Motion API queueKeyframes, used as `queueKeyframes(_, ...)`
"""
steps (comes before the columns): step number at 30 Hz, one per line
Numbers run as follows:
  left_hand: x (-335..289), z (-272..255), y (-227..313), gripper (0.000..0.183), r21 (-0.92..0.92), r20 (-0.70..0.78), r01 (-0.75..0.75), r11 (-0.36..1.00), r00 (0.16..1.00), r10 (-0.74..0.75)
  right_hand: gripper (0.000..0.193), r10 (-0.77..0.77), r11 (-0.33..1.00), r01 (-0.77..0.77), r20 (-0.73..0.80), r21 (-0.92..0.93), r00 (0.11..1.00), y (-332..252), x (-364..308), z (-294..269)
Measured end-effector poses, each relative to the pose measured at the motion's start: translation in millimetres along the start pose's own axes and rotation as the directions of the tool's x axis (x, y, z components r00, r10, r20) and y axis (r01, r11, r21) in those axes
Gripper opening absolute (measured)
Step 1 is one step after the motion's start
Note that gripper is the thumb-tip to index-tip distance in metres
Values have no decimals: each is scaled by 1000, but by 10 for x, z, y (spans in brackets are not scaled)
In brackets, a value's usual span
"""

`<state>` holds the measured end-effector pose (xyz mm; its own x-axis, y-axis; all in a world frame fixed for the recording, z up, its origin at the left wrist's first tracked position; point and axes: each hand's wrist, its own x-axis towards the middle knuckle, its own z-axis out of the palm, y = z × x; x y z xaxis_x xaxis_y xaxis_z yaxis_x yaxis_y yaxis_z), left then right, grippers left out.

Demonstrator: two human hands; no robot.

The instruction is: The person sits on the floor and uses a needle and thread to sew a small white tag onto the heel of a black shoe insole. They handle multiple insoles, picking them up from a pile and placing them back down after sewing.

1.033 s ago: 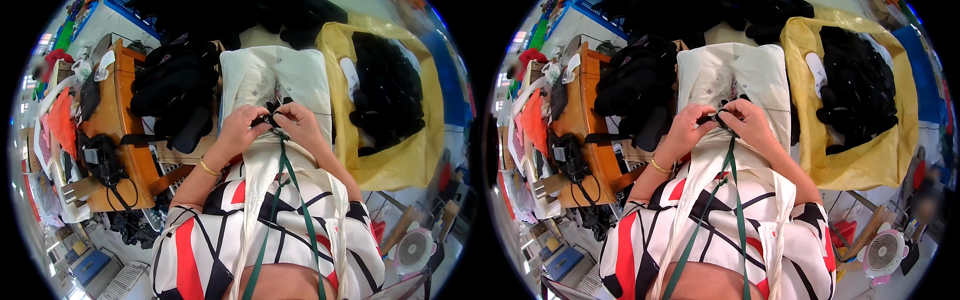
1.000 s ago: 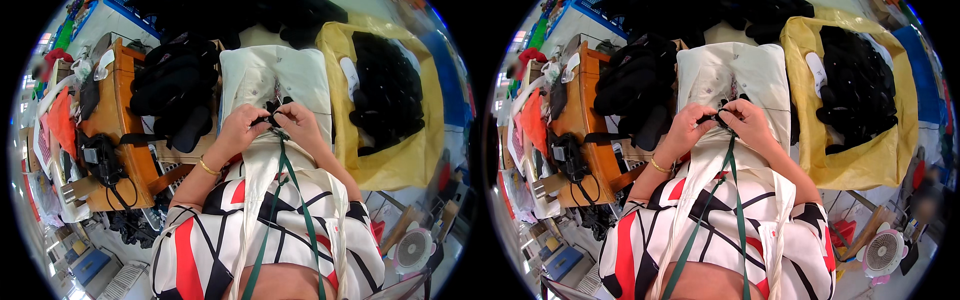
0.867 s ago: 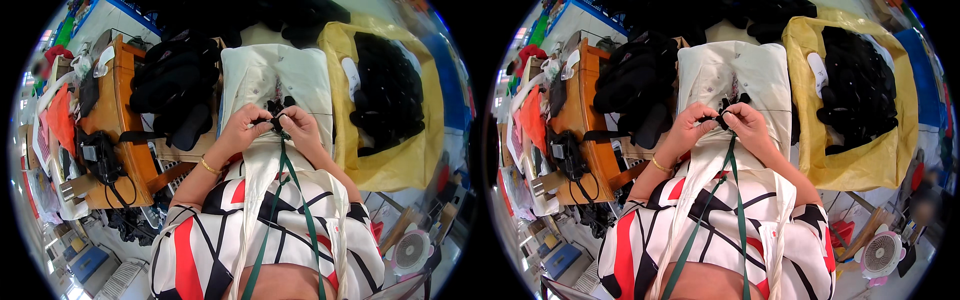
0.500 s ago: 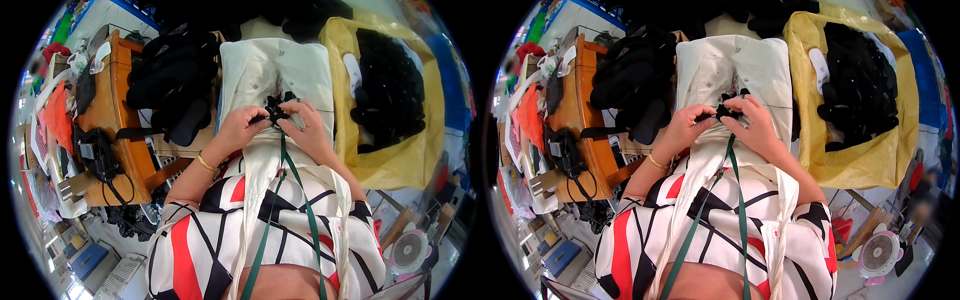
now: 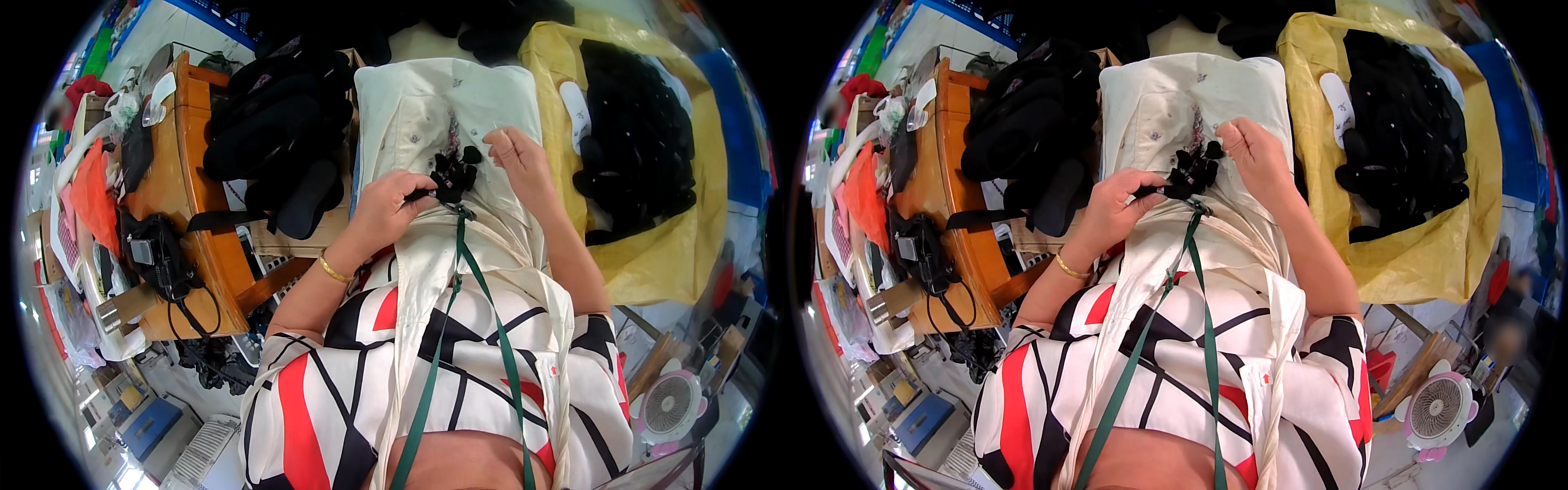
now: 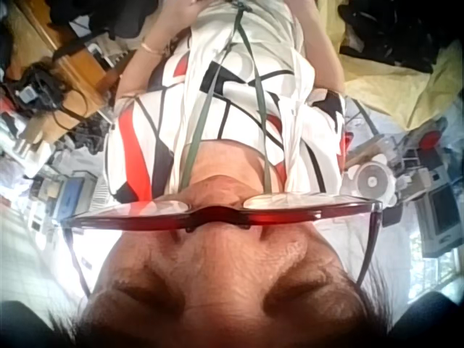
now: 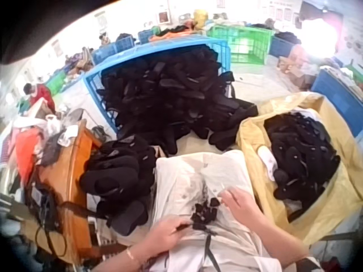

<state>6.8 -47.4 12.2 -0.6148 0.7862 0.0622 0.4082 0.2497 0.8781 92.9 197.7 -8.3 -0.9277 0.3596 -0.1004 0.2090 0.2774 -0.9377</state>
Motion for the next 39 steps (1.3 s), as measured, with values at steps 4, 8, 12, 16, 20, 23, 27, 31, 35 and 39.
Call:
queueKeyframes(4, 30, -38, 45, 22, 40, -39, -163, 986, 986, 165, 15, 49, 997, -54, 84, 54, 995, -309, -171, -60)
queueKeyframes(8, 47, -38, 66, 25, 75, -31, -280, 957, 959, 282, 11, -34, 998, 18, 325, 53, 945, -517, -324, -64)
queueKeyframes(12, 31, -84, 72, 28, 104, 25, -358, 928, 934, 357, 10, -15, 997, 53, 507, -61, 862, -560, -337, -105)
queueKeyframes(16, 38, -99, 126, 28, 117, 36, -405, 907, 914, 404, 13, -159, 981, 195, 534, -13, 830, -508, -337, -102)
queueKeyframes(20, 37, -108, 143, 28, 109, 42, -407, 907, 914, 404, 15, -165, 983, 183, 562, 24, 811, -504, -322, -112)
queueKeyframes(23, 36, -110, 155, 28, 108, 49, -409, 906, 913, 406, 16, -154, 985, 168, 577, 29, 802, -489, -319, -115)
queueKeyframes(27, 44, -111, 162, 27, 106, 57, -415, 903, 910, 412, 16, -153, 987, 147, 595, 58, 789, -465, -307, -112)
queueKeyframes(31, 8, -74, 105, 27, 15, 60, -379, 925, 924, 378, 14, -100, 993, 32, 637, 118, 764, -395, -303, -59)
queueKeyframes(35, -53, -21, 42, 25, -81, 54, -343, 936, 936, 347, 10, -75, 980, -66, 661, 187, 747, -318, -352, 18)
queueKeyframes(39, -96, 22, 31, 23, -156, 33, -326, 933, 942, 335, 6, -57, 963, -132, 652, 236, 756, -268, -423, 104)
